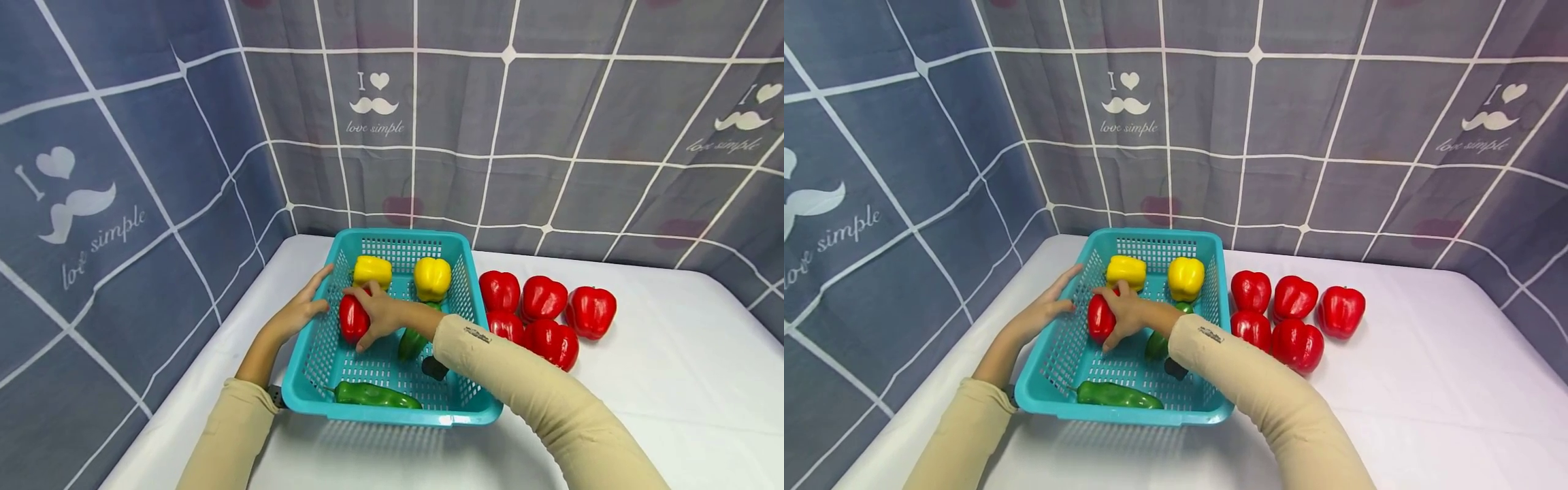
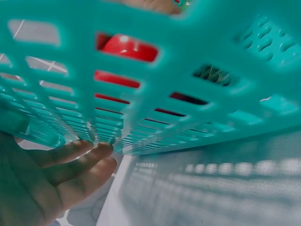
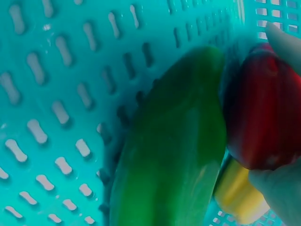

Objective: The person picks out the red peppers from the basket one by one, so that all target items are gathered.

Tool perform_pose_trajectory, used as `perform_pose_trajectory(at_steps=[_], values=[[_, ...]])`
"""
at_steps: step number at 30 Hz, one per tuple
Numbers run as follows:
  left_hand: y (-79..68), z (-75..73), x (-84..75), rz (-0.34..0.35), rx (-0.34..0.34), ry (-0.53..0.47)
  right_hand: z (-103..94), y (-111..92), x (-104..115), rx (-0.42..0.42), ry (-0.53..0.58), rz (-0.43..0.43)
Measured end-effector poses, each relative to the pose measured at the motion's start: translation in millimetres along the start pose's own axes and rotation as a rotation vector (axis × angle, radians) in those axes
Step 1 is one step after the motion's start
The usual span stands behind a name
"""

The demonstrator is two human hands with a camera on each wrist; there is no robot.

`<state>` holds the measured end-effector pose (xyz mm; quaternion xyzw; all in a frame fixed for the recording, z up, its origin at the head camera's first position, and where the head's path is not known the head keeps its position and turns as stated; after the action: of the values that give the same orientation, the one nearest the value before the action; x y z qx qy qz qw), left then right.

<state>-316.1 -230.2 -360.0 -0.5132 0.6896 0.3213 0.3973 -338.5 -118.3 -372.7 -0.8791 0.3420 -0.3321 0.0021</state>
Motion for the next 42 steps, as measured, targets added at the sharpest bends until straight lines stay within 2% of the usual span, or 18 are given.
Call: perform_pose_trajectory(at_steps=[13, 29, 38, 42], values=[[0.7, 1.0, 0.6, -0.001, 0.003, 0.016, -3.7, -4.4, 0.7, -0.022, 0.044, 0.017], [2.4, 5.5, 0.1, 0.01, 0.014, 0.021, -23.7, -11.0, 4.2, -0.102, 0.101, -0.065], [1.3, 1.3, 1.0, 0.012, 0.018, 0.015, -35.0, -13.9, 16.7, -0.149, 0.109, -0.114], [1.2, -0.6, 1.2, 0.011, 0.008, 0.03, -39.2, -21.5, 20.7, -0.153, 0.121, -0.117]])
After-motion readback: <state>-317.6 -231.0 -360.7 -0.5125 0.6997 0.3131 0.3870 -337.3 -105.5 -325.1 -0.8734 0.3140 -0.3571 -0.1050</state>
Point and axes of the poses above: each hand's wrist, its own y-axis towards the middle knuckle, its own z-axis out of the palm, x = y × z, the point moved 8 cm from there along y, towards the middle knuckle, and after that the axes turned 6 degrees about y, right-handed, at the moved point
